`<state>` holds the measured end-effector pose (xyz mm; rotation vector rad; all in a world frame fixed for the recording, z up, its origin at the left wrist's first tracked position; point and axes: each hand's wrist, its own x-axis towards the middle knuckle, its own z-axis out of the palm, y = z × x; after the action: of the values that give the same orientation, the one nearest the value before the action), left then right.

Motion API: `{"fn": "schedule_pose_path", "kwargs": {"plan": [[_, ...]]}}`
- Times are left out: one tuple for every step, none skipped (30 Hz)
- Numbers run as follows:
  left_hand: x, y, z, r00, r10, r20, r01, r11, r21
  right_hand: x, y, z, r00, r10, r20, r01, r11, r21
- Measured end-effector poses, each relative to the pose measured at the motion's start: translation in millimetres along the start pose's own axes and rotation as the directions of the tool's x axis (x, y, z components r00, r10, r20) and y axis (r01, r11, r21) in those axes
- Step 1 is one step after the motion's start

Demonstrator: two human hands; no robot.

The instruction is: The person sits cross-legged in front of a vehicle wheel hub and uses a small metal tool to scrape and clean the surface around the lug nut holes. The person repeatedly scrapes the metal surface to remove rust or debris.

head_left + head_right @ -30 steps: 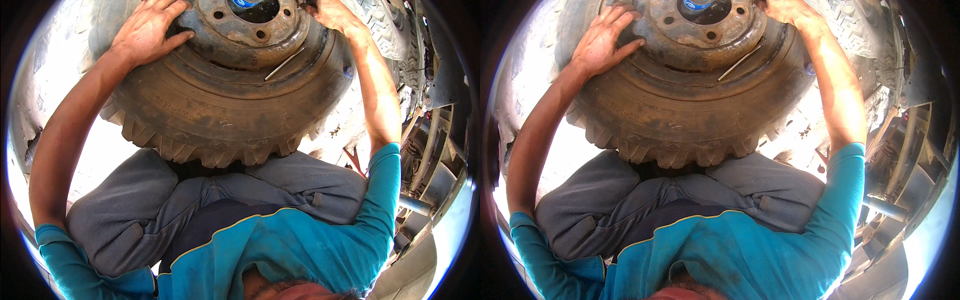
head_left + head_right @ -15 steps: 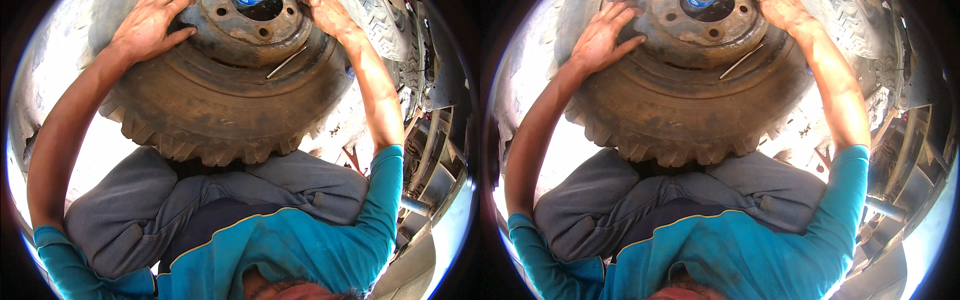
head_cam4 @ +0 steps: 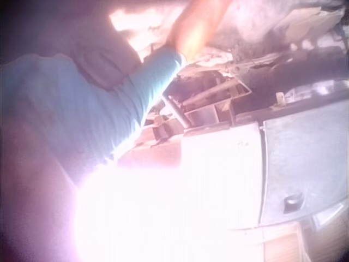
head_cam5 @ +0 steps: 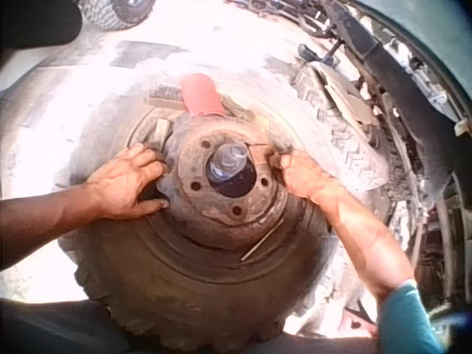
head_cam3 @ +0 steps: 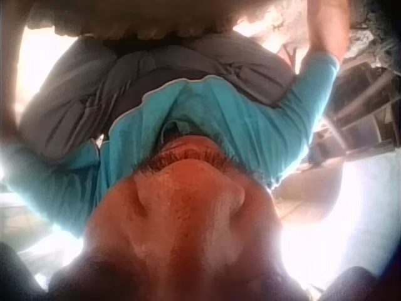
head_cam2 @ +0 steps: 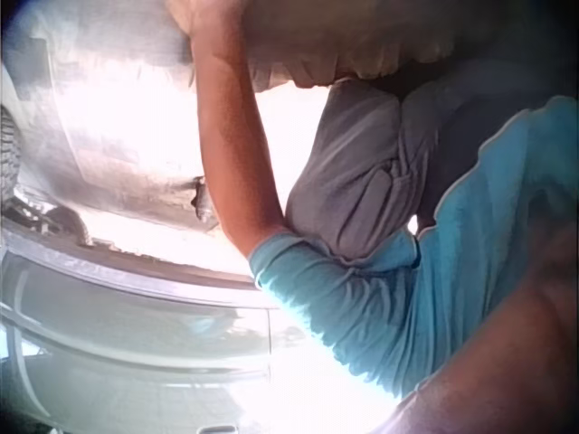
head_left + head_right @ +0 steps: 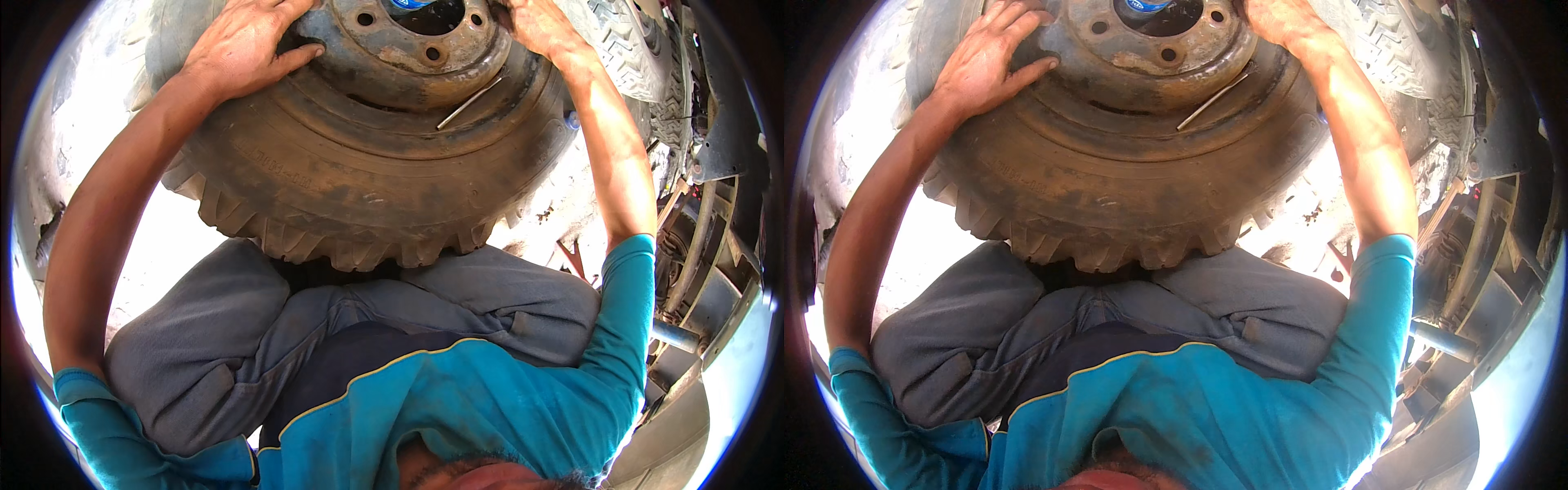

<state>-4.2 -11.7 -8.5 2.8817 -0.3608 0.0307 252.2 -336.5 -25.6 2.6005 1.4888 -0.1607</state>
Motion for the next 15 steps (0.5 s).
{"fn": "schedule_pose_path", "kwargs": {"plan": [[0.2, -0.5, -0.5, 1.000, 0.002, 0.005, -0.002, 1.000, -0.004, 3.5, -2.9, -3.4, 0.986, -0.145, 0.080, 0.153, 0.982, -0.108], [1.3, -0.9, -0.5, 1.000, 0.004, 0.010, -0.004, 1.000, -0.008, 3.9, -5.6, -7.5, 0.991, -0.114, 0.064, 0.118, 0.990, -0.074], [1.5, -1.3, -0.9, 1.000, 0.005, 0.016, -0.005, 1.000, -0.013, 1.9, -7.2, -13.8, 0.995, -0.083, 0.049, 0.085, 0.996, -0.039], [-3.0, -2.4, -0.1, 1.000, -0.016, 0.021, 0.016, 1.000, -0.010, 4.0, -32.8, -36.8, 0.997, -0.061, 0.040, 0.061, 0.998, 0.000], [-3.5, -1.8, -0.1, 1.000, -0.021, 0.018, 0.021, 1.000, -0.010, 0.8, -42.5, -49.7, 0.999, -0.021, 0.032, 0.020, 0.999, 0.031], [-3.5, -1.0, 0.1, 1.000, -0.026, 0.016, 0.026, 1.000, -0.010, -1.5, -34.9, -43.2, 0.997, -0.072, 0.026, 0.072, 0.997, 0.015], [0.4, -0.1, -0.8, 1.000, -0.008, 0.010, 0.008, 1.000, -0.011, -6.0, -15.2, -27.9, 0.993, -0.115, 0.018, 0.115, 0.993, -0.005], [3.7, 0.5, -1.3, 1.000, 0.008, 0.007, -0.008, 1.000, -0.011, -9.5, 9.3, -6.4, 0.987, -0.159, 0.009, 0.159, 0.987, -0.022], [10.0, 2.4, -1.8, 0.999, 0.038, 0.000, -0.038, 0.999, -0.015, -15.6, 53.8, 25.9, 0.933, -0.356, 0.059, 0.344, 0.927, 0.151], [3.9, 0.4, -1.2, 1.000, 0.004, 0.009, -0.004, 1.000, -0.001, -5.2, 34.1, 15.7, 0.969, -0.245, 0.043, 0.233, 0.956, 0.177], [-3.5, -0.3, -1.0, 1.000, -0.028, 0.014, 0.028, 1.000, 0.010, 1.8, -5.3, -15.8, 0.991, -0.127, 0.036, 0.117, 0.972, 0.202], [-4.9, 0.8, 0.1, 0.999, -0.036, 0.013, 0.036, 0.999, 0.013, 0.7, -30.7, -36.6, 0.999, 0.016, 0.037, -0.024, 0.976, 0.218], [-3.9, 0.9, 1.3, 1.000, -0.015, 0.003, 0.015, 1.000, 0.018, 0.3, -36.2, -39.3, 0.996, 0.089, 0.028, -0.093, 0.972, 0.215], [-2.6, -1.1, 1.9, 1.000, 0.009, -0.008, -0.008, 1.000, 0.025, -3.5, -25.4, -32.1, 0.997, -0.073, -0.005, 0.073, 0.984, 0.160], [-0.9, -2.1, 1.4, 0.999, 0.032, -0.019, -0.031, 0.999, 0.032, -8.5, -3.2, -14.2, 0.972, -0.235, -0.028, 0.237, 0.967, 0.099]]}}
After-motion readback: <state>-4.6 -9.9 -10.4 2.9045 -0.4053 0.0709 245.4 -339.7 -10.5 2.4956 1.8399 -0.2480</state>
